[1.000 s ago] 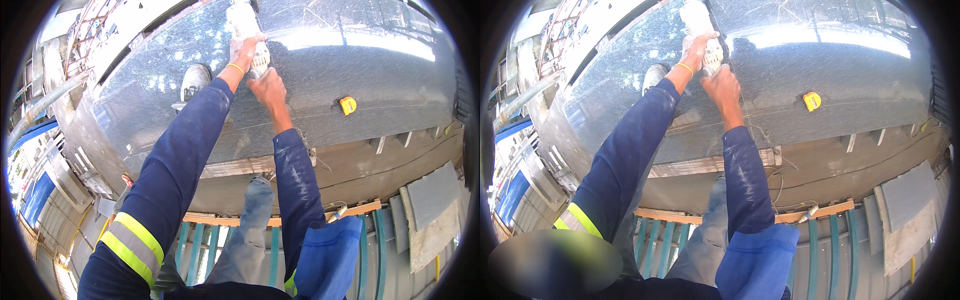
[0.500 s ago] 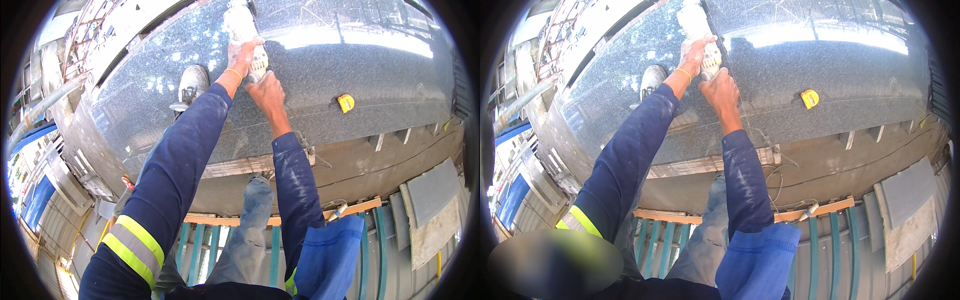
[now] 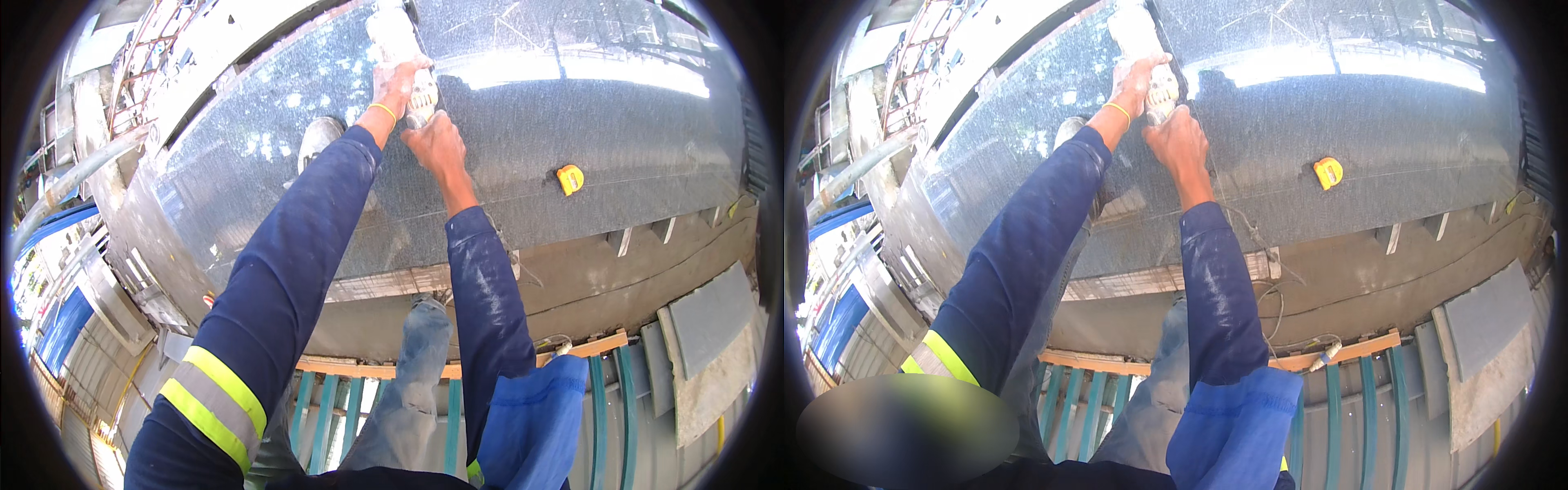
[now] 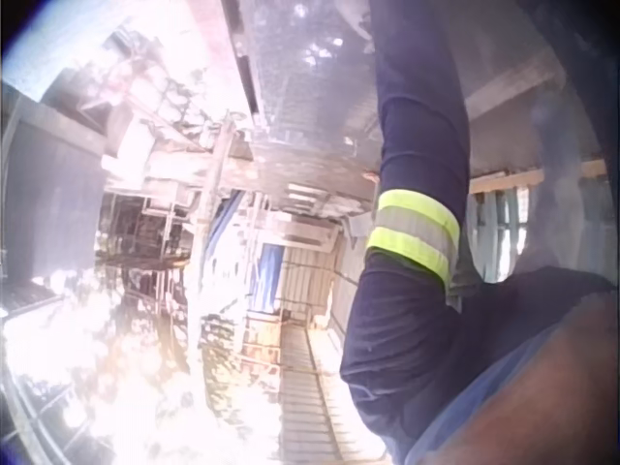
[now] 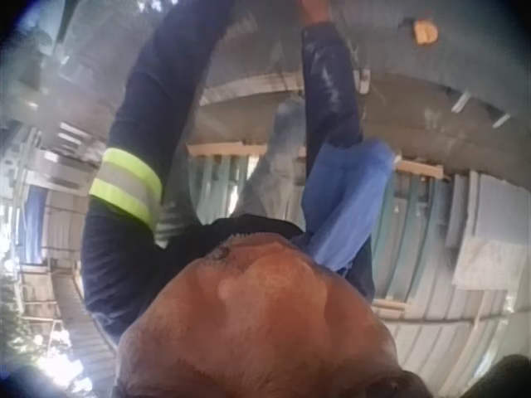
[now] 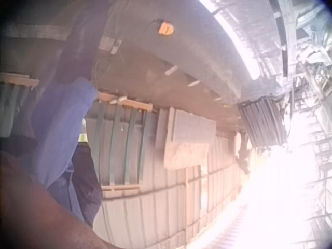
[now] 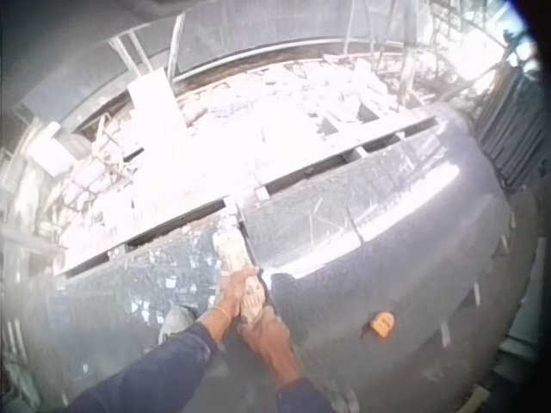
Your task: The person measures and marks a large stone slab on a scaffold, then uses an angle grinder to cut along the marked line. The person handles the slab and the grinder while another worker is visible nearby.
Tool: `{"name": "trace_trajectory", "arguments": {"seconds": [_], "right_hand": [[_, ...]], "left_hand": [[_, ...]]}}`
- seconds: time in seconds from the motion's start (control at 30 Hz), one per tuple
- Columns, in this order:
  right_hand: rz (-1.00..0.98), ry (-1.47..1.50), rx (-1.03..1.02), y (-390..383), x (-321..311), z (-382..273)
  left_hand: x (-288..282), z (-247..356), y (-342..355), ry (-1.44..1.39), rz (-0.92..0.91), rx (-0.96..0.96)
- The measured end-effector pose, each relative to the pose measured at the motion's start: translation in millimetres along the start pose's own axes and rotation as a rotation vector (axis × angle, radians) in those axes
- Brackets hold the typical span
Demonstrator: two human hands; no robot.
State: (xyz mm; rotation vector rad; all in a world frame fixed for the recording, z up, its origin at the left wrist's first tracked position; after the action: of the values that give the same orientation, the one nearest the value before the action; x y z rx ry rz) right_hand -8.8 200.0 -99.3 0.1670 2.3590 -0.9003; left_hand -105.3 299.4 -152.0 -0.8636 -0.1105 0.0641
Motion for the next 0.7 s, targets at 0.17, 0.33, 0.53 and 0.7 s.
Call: {"name": "trace_trajectory", "arguments": {"seconds": [0.17,0.33,0.53,0.7], "right_hand": [[-0.025,0.003,0.016,-8,-3,4],[-0.015,0.0,0.028,-25,-7,12],[0.012,-0.001,0.008,-31,-11,15],[0.009,0.006,-0.001,-21,-9,7]], "left_hand": [[2,5,-11,0.006,0.059,0.054],[2,-8,-33,-0.043,0.083,0.012],[1,-7,-38,-0.006,0.115,0.092],[-2,-9,-16,-0.025,0.082,0.056]]}}
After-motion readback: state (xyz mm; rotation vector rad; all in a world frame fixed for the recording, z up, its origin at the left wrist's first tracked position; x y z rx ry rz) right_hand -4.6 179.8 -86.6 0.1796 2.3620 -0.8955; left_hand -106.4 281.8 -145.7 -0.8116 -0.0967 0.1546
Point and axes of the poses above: each hand's wrist, its own y-axis towards the middle knuckle, its own x-axis out of the palm, z = x × y, the point moved 9 cm from there along y, towards the middle knuckle, and after that the axes turned 7 degrees about z, right-handed, at the moved point
